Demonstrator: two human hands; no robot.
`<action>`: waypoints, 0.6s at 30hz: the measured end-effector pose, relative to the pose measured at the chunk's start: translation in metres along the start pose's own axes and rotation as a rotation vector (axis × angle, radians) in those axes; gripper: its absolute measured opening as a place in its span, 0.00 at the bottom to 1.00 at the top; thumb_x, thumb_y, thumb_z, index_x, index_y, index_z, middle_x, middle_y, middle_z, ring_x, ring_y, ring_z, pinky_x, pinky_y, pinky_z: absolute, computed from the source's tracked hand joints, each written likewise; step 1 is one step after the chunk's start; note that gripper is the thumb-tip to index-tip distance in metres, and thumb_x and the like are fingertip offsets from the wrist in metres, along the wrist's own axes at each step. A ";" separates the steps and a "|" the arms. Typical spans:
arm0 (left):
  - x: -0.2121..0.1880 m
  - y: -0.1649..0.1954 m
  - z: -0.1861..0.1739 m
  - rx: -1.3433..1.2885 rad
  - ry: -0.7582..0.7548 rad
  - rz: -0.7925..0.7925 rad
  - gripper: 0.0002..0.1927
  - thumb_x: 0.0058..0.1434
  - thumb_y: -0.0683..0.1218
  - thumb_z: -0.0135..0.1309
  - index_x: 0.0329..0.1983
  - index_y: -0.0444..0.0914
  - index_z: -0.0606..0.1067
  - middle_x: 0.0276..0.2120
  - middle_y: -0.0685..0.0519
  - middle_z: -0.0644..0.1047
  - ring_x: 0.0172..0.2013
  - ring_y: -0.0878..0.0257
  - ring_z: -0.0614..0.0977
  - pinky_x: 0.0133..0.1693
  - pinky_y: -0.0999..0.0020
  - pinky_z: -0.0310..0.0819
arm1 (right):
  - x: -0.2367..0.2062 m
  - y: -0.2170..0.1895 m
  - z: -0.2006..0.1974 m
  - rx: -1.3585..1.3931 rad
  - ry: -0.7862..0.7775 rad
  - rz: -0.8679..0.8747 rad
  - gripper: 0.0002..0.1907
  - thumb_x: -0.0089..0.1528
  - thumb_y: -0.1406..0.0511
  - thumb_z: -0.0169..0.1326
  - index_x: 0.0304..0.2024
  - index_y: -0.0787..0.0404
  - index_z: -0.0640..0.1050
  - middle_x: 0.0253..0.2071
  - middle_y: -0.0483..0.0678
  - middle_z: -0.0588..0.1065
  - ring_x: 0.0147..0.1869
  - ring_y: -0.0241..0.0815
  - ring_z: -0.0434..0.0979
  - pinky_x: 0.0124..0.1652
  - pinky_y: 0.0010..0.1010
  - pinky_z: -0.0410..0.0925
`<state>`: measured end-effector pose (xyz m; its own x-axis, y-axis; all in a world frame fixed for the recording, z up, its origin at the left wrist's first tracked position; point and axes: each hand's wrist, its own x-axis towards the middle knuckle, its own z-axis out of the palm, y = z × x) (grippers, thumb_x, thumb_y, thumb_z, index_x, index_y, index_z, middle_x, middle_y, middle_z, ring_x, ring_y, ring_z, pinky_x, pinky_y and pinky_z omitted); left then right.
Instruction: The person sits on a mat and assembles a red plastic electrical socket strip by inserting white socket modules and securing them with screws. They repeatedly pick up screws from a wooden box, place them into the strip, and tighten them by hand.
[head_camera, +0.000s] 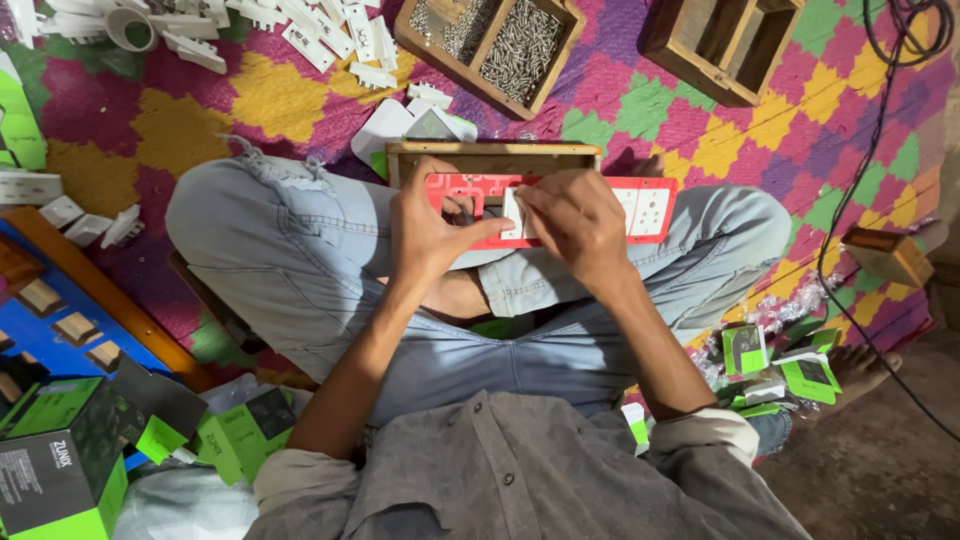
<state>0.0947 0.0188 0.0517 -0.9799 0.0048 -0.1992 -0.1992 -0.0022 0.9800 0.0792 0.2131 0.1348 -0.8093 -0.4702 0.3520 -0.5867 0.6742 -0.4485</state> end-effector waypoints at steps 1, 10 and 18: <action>0.000 0.000 0.000 -0.014 -0.004 -0.021 0.34 0.40 0.47 0.81 0.41 0.38 0.68 0.24 0.56 0.78 0.26 0.74 0.78 0.29 0.75 0.76 | 0.000 0.000 0.000 -0.017 0.000 -0.037 0.15 0.58 0.74 0.69 0.47 0.65 0.83 0.42 0.49 0.76 0.47 0.48 0.77 0.45 0.39 0.71; -0.001 -0.003 0.001 -0.018 -0.002 0.008 0.34 0.41 0.46 0.81 0.40 0.37 0.67 0.23 0.55 0.78 0.26 0.75 0.77 0.29 0.76 0.75 | -0.002 -0.004 -0.007 -0.089 -0.110 -0.121 0.17 0.57 0.74 0.67 0.49 0.67 0.80 0.51 0.53 0.77 0.54 0.52 0.78 0.50 0.39 0.72; -0.002 -0.005 0.000 -0.024 0.010 0.068 0.34 0.41 0.47 0.82 0.41 0.37 0.68 0.26 0.56 0.79 0.28 0.74 0.78 0.31 0.76 0.77 | -0.005 -0.007 -0.016 -0.184 -0.294 -0.107 0.26 0.55 0.60 0.66 0.52 0.65 0.78 0.64 0.53 0.71 0.65 0.57 0.71 0.61 0.49 0.69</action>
<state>0.0981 0.0188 0.0469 -0.9912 -0.0064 -0.1321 -0.1319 -0.0261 0.9909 0.0873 0.2198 0.1492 -0.7326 -0.6689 0.1257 -0.6753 0.6911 -0.2575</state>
